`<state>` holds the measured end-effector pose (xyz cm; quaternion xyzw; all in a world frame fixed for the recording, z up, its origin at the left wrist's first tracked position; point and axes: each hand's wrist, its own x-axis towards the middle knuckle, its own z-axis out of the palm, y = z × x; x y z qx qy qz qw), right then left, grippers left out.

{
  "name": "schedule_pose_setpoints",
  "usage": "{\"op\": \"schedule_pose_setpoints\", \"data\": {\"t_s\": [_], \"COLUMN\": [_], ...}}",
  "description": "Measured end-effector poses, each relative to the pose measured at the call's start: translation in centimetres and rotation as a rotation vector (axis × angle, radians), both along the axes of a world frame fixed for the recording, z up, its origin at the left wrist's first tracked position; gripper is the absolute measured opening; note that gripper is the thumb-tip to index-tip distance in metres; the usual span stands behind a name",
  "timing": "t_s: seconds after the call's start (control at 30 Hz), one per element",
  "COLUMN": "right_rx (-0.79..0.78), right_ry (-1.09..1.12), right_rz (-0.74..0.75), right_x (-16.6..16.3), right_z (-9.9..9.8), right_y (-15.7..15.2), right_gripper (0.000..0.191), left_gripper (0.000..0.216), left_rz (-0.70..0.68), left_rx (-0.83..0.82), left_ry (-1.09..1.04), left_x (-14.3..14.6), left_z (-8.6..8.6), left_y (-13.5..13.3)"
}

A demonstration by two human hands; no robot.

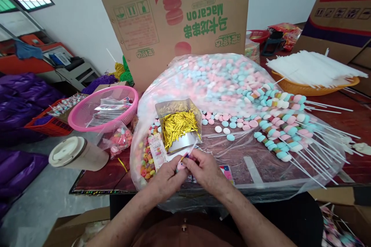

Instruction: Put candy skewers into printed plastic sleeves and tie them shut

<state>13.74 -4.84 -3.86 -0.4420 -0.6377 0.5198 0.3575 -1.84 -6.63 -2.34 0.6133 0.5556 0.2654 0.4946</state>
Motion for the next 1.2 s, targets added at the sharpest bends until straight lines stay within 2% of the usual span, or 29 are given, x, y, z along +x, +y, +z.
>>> {"op": "schedule_pose_setpoints", "data": {"t_s": [0.13,0.2,0.27,0.33,0.4,0.47,0.53,0.7,0.77,0.83,0.9,0.93,0.97,1.03,1.1,1.2], "right_rx": [0.207,0.159,0.004,-0.142,-0.225,-0.253,-0.223,0.155,0.215,0.259,0.487,0.665,0.847,1.118,1.220,1.272], "right_ry": [-0.226,-0.202,-0.115,-0.049,0.010,0.068,0.059,-0.273,-0.314,-0.328,-0.405,-0.473,-0.545,-0.685,-0.802,-0.881], "right_rz": [-0.100,-0.052,0.031,0.034,-0.036,-0.112,-0.152,-0.184,-0.153,-0.216,-0.289,-0.249,-0.133,0.215,0.453,0.516], "right_x": [-0.9,-0.6,-0.3,-0.3,-0.7,-1.4,-2.1,-2.2,-1.6,-0.8,0.0,0.3,0.4,0.5,0.3,0.1], "right_z": [0.4,0.7,0.8,0.6,0.2,-0.2,-0.4,-0.1,0.5,1.3,2.3,2.7,3.0,3.3,3.2,2.6], "right_y": [-1.2,-1.4,-1.4,-1.4,-1.6,-1.9,-2.3,-1.7,-0.6,0.4,1.1,1.1,1.1,0.8,0.3,0.0], "right_gripper": [0.029,0.028,0.027,0.026,0.026,0.028,0.028,0.026,0.031,0.035,0.029,0.024,0.022,0.029,0.029,0.026], "left_gripper": [0.025,0.030,0.031,0.032,0.032,0.026,0.024,0.032,0.030,0.026,0.027,0.028,0.028,0.026,0.024,0.021], "left_rz": [-0.229,-0.270,-0.265,-0.269,-0.290,-0.331,-0.374,-0.404,-0.361,-0.279,-0.201,-0.177,-0.161,-0.177,-0.266,-0.449], "left_rx": [-0.302,-0.407,-0.446,-0.330,-0.063,0.185,0.250,-0.055,-0.131,-0.207,-0.343,-0.406,-0.442,-0.468,-0.511,-0.628], "left_ry": [-0.160,-0.239,-0.182,0.019,0.300,0.543,0.584,0.014,-0.070,-0.110,-0.172,-0.210,-0.247,-0.290,-0.286,-0.308], "left_x": [-0.9,-1.3,-1.5,-1.3,-0.9,-0.5,-0.5,-1.6,-1.9,-2.1,-2.1,-2.0,-2.0,-2.0,-2.1,-2.6], "left_z": [1.5,2.1,2.5,2.5,2.2,1.7,1.1,0.5,0.7,1.2,1.6,1.7,1.8,2.0,2.1,2.3], "left_y": [0.6,0.8,1.0,1.1,1.0,0.7,0.5,0.7,0.9,1.0,0.9,0.9,0.9,1.0,1.3,1.8]}}
